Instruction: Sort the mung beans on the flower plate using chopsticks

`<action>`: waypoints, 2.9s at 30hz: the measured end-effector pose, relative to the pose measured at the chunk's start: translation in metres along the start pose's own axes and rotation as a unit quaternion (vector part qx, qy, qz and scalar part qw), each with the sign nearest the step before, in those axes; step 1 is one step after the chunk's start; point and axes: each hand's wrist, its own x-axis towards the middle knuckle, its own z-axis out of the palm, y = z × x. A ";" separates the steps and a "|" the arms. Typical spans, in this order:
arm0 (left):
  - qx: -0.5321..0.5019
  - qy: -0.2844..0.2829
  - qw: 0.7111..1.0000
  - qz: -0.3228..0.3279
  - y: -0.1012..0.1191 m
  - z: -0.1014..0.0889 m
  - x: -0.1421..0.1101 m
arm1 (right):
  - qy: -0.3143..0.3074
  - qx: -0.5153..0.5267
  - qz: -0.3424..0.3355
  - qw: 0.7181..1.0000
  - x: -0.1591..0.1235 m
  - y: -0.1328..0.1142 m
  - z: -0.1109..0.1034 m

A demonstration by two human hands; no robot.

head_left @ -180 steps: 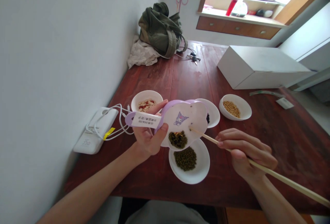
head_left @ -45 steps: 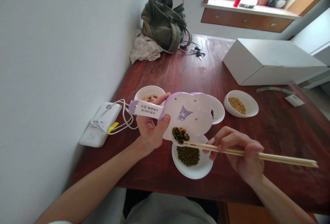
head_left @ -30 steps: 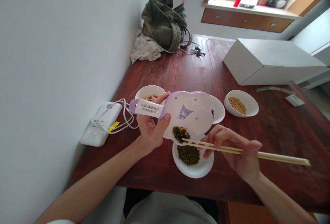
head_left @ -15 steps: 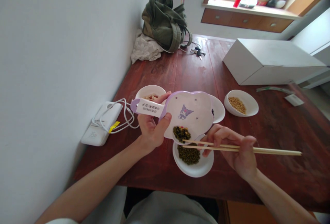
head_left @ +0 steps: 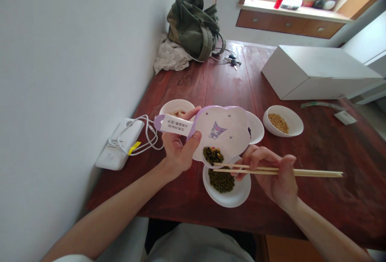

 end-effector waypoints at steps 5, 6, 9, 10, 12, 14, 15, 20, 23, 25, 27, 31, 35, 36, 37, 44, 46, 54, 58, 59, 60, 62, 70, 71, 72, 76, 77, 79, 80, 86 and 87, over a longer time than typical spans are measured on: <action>0.007 0.000 1.000 0.007 0.000 -0.001 0.001 | 0.024 0.018 0.004 1.000 0.001 0.000 0.004; 0.004 0.002 1.000 0.005 0.000 -0.001 0.001 | 0.027 0.016 0.002 1.000 0.001 0.001 0.005; -0.006 0.004 1.000 -0.002 -0.001 -0.001 -0.001 | 0.021 -0.002 -0.012 1.000 0.000 0.004 0.005; -0.009 0.004 1.000 -0.003 -0.001 0.000 -0.001 | 0.015 -0.009 -0.018 1.000 0.000 0.004 0.005; -0.015 0.004 1.000 -0.001 -0.001 0.000 -0.002 | 0.003 -0.027 -0.027 0.999 -0.002 0.005 0.003; -0.019 0.005 1.000 0.003 -0.001 0.000 -0.001 | -0.004 -0.054 -0.035 0.998 -0.005 0.005 0.000; -0.017 0.006 1.000 0.006 -0.001 0.000 -0.001 | -0.005 -0.074 -0.041 0.996 -0.006 0.004 -0.001; -0.002 0.005 1.000 0.013 -0.002 -0.001 0.000 | -0.016 -0.175 -0.075 0.982 -0.012 -0.006 -0.012; 0.001 -0.002 1.000 0.026 -0.005 -0.003 -0.001 | -0.028 -0.207 -0.086 0.974 -0.011 -0.010 -0.016; 0.006 0.002 1.000 0.028 -0.006 -0.003 -0.001 | -0.030 -0.216 -0.085 0.972 -0.010 -0.012 -0.017; 0.009 0.003 1.000 0.029 -0.006 -0.003 -0.001 | -0.027 -0.218 -0.086 0.972 -0.009 -0.013 -0.015; 0.005 -0.008 0.999 0.034 -0.003 -0.002 0.001 | -0.029 -0.231 -0.103 0.967 -0.008 -0.016 -0.012; -0.004 -0.011 1.000 0.020 0.000 0.000 0.001 | -0.051 -0.264 -0.116 0.956 -0.011 -0.015 -0.013; -0.003 -0.009 1.000 0.019 0.000 0.000 0.000 | -0.056 -0.267 -0.119 0.955 -0.012 -0.014 -0.014; -0.001 -0.007 1.000 0.019 -0.001 0.000 0.000 | -0.062 -0.268 -0.120 0.954 -0.013 -0.012 -0.015; 0.002 -0.009 1.000 0.022 -0.002 0.000 -0.004 | -0.074 -0.293 -0.107 0.947 -0.014 -0.008 -0.017; 0.003 -0.010 1.000 0.018 -0.002 0.000 -0.004 | -0.062 -0.293 -0.087 0.950 -0.014 -0.009 -0.015; 0.011 -0.012 0.999 0.028 0.000 0.001 -0.004 | -0.048 -0.298 -0.060 0.951 -0.011 -0.012 -0.010; -0.009 -0.023 0.999 0.037 -0.001 0.001 -0.004 | -0.050 -0.312 -0.064 0.947 -0.010 -0.015 -0.011; -0.011 -0.022 0.999 0.036 -0.001 0.002 -0.005 | -0.052 -0.312 -0.063 0.946 -0.010 -0.016 -0.011; -0.011 -0.022 0.999 0.036 -0.002 0.002 -0.005 | -0.053 -0.313 -0.064 0.946 -0.010 -0.016 -0.012; -0.009 -0.019 0.999 0.041 -0.002 0.002 -0.005 | -0.056 -0.316 -0.070 0.944 -0.010 -0.018 -0.012; -0.003 -0.022 0.998 0.058 0.002 0.002 -0.004 | -0.031 -0.314 -0.084 0.945 -0.006 -0.023 -0.010; -0.004 -0.022 0.998 0.057 0.002 0.002 -0.004 | -0.025 -0.303 -0.077 0.950 -0.005 -0.023 -0.009; -0.004 -0.022 0.998 0.052 0.001 0.002 -0.004 | -0.019 -0.287 -0.068 0.955 -0.004 -0.022 -0.009; -0.004 -0.012 0.999 0.042 0.001 0.003 -0.004 | 0.010 -0.209 -0.029 0.977 -0.002 -0.017 -0.014; -0.006 -0.012 0.999 0.041 0.002 0.003 -0.004 | 0.015 -0.191 -0.022 0.981 -0.002 -0.015 -0.015; -0.009 -0.017 0.999 0.037 0.001 0.004 -0.004 | 0.023 -0.159 -0.016 0.987 -0.002 -0.013 -0.018; -0.007 -0.020 0.999 0.036 0.001 0.003 -0.004 | 0.027 -0.144 -0.017 0.989 -0.001 -0.012 -0.018; 0.027 0.001 0.999 0.045 -0.003 -0.001 -0.002 | 0.052 -0.088 -0.076 0.992 0.004 -0.026 -0.019; 0.028 0.007 0.999 0.041 -0.004 -0.001 -0.002 | 0.068 -0.088 -0.098 0.989 0.005 -0.031 -0.021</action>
